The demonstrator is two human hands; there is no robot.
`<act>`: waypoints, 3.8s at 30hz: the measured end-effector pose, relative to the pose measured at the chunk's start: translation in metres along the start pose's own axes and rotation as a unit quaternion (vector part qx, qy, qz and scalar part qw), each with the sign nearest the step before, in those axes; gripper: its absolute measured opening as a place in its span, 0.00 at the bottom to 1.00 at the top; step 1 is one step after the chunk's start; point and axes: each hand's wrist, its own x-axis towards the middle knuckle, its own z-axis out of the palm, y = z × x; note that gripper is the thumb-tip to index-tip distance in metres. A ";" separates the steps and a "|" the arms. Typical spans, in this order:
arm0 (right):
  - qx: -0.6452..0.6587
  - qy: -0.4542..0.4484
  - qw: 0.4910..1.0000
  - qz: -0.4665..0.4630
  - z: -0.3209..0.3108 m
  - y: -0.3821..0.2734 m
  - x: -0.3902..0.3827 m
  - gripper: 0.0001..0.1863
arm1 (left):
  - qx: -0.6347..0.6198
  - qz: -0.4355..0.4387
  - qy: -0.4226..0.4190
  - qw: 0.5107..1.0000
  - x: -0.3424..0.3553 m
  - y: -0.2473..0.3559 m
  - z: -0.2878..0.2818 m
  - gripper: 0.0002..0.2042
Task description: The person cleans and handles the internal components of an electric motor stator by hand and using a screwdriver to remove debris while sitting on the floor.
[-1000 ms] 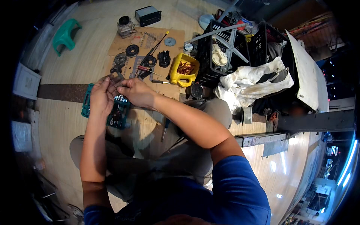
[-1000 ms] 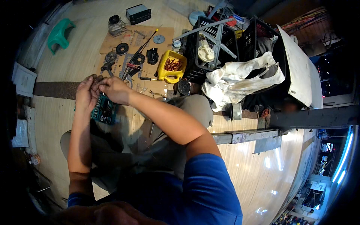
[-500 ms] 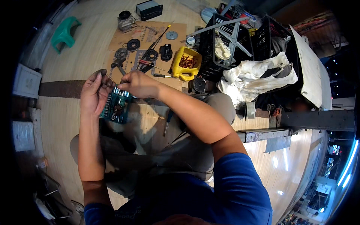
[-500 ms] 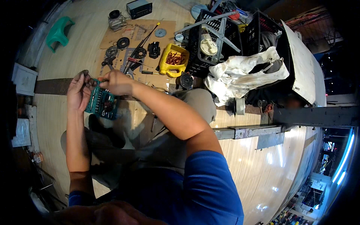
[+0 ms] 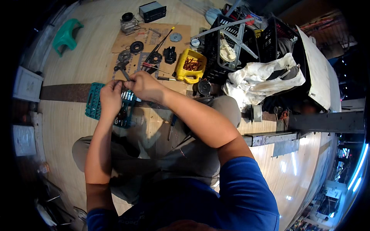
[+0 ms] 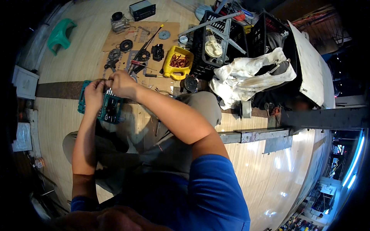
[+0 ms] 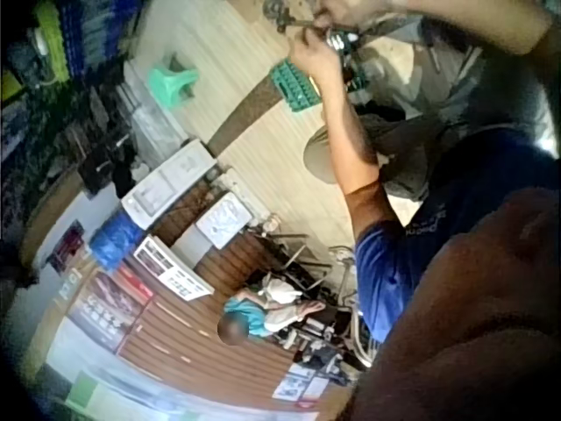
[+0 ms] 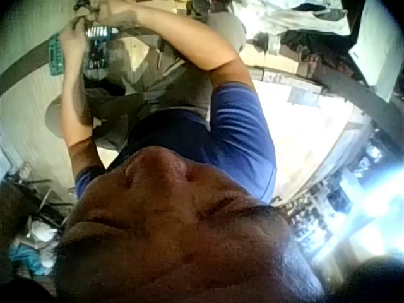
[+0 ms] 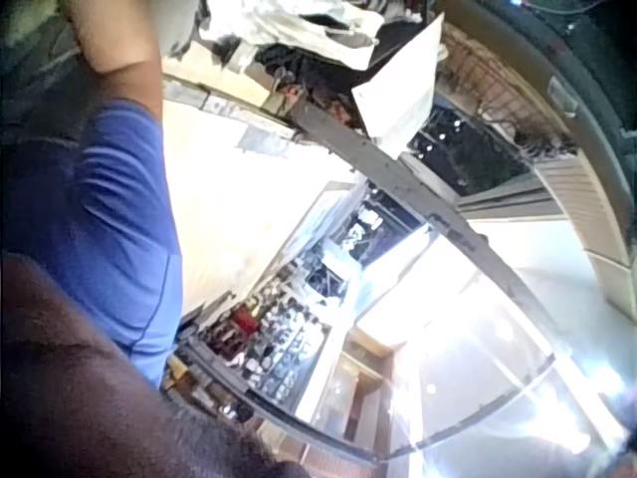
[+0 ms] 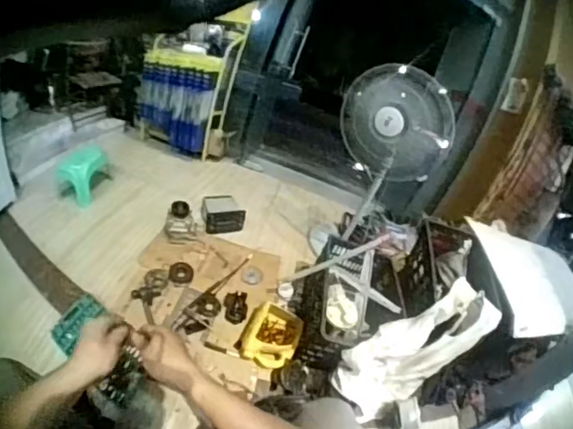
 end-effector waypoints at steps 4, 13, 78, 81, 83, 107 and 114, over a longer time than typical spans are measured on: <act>0.164 0.007 0.986 0.026 0.014 -0.009 -0.009 0.12 | -0.458 -0.119 -0.064 0.879 0.015 -0.014 -0.012 0.11; 0.082 -0.091 0.991 0.054 -0.002 -0.009 -0.010 0.15 | -0.598 -0.036 -0.108 0.793 0.016 -0.008 -0.043 0.12; -0.127 -0.212 0.967 0.068 -0.033 0.003 0.004 0.12 | -0.005 -0.029 -0.303 0.952 -0.008 0.031 -0.038 0.08; -0.135 -0.170 0.974 0.070 -0.027 0.003 0.002 0.13 | 0.160 0.108 -0.256 0.947 -0.013 0.023 -0.027 0.07; -0.120 -0.109 0.985 0.062 -0.022 0.001 -0.001 0.13 | 0.220 0.218 -0.173 0.935 -0.013 0.011 -0.017 0.07; -0.068 -0.121 0.987 0.082 -0.038 0.002 0.004 0.17 | -0.106 0.095 -0.177 0.974 -0.012 0.022 -0.020 0.10; 0.044 -0.057 0.987 0.143 -0.027 0.000 -0.003 0.18 | 0.119 0.109 -0.077 0.984 -0.015 0.015 -0.005 0.10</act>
